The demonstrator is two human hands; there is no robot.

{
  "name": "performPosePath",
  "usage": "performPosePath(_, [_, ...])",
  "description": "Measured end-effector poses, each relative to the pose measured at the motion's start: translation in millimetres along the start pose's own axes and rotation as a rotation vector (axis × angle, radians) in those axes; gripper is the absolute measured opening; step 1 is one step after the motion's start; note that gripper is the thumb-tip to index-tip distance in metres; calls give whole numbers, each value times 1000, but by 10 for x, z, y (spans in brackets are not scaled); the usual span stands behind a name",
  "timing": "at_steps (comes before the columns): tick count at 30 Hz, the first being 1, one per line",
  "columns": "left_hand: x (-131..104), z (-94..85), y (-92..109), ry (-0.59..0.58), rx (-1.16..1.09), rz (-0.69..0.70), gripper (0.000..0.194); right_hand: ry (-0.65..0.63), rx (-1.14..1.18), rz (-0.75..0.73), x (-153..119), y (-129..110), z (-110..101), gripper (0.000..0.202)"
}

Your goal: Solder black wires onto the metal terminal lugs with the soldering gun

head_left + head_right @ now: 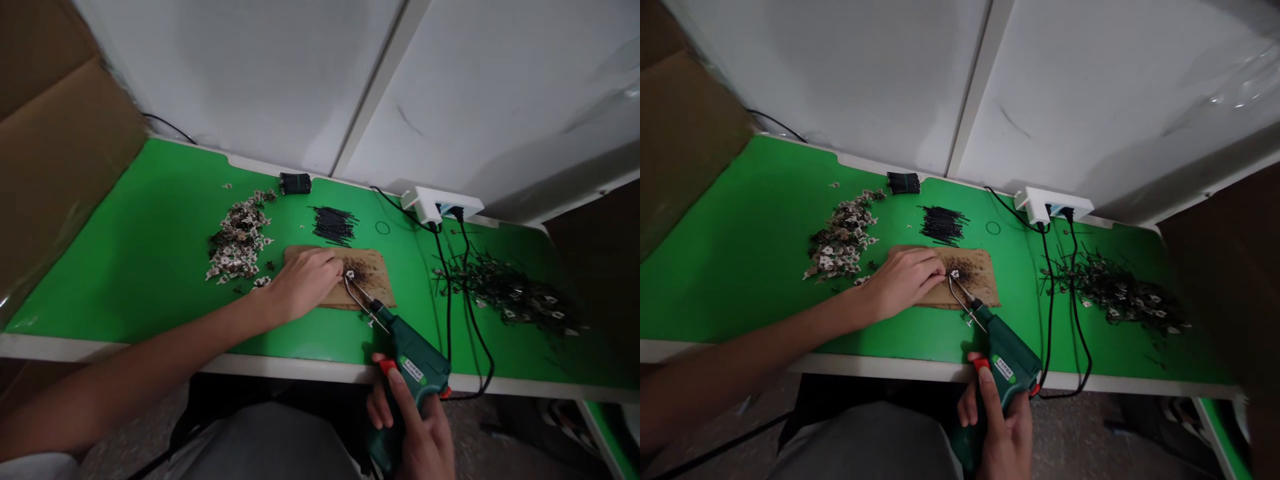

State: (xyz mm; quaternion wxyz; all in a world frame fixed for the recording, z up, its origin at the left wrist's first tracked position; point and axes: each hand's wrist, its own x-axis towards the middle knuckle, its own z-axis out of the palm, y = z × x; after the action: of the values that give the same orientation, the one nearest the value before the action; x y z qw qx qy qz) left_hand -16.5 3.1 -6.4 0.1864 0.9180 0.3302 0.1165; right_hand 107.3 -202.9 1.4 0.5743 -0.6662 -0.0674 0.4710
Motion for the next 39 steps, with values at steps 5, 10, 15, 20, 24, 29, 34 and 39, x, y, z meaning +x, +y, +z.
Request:
performPosePath(5, [2,14,5,5,6,-7,17,11,-3,-7,-12,-1,-10,43])
performPosePath(10, [1,45,-14,70,30,25,15,3,-15,-11,-12,-12,-2,42])
performPosePath(15, [9,40,-10,60,43,21,15,-5,-16,-24,-7,-8,-15,40])
performPosePath(20, [22,30,6,49,32,17,15,-7,-30,-23,-14,22,-19,41])
performPosePath(24, [25,26,5,32,30,5,15,8,-57,-73,-18,71,-7,43])
performPosePath(29, [20,32,-7,34,40,7,15,59,-136,-171,-19,178,4,43])
performPosePath(34, [14,56,-16,60,30,16,14,96,-168,-317,-37,337,38,33])
performPosePath(39, [20,48,-5,27,23,-4,17,11,51,-351,-78,408,19,22])
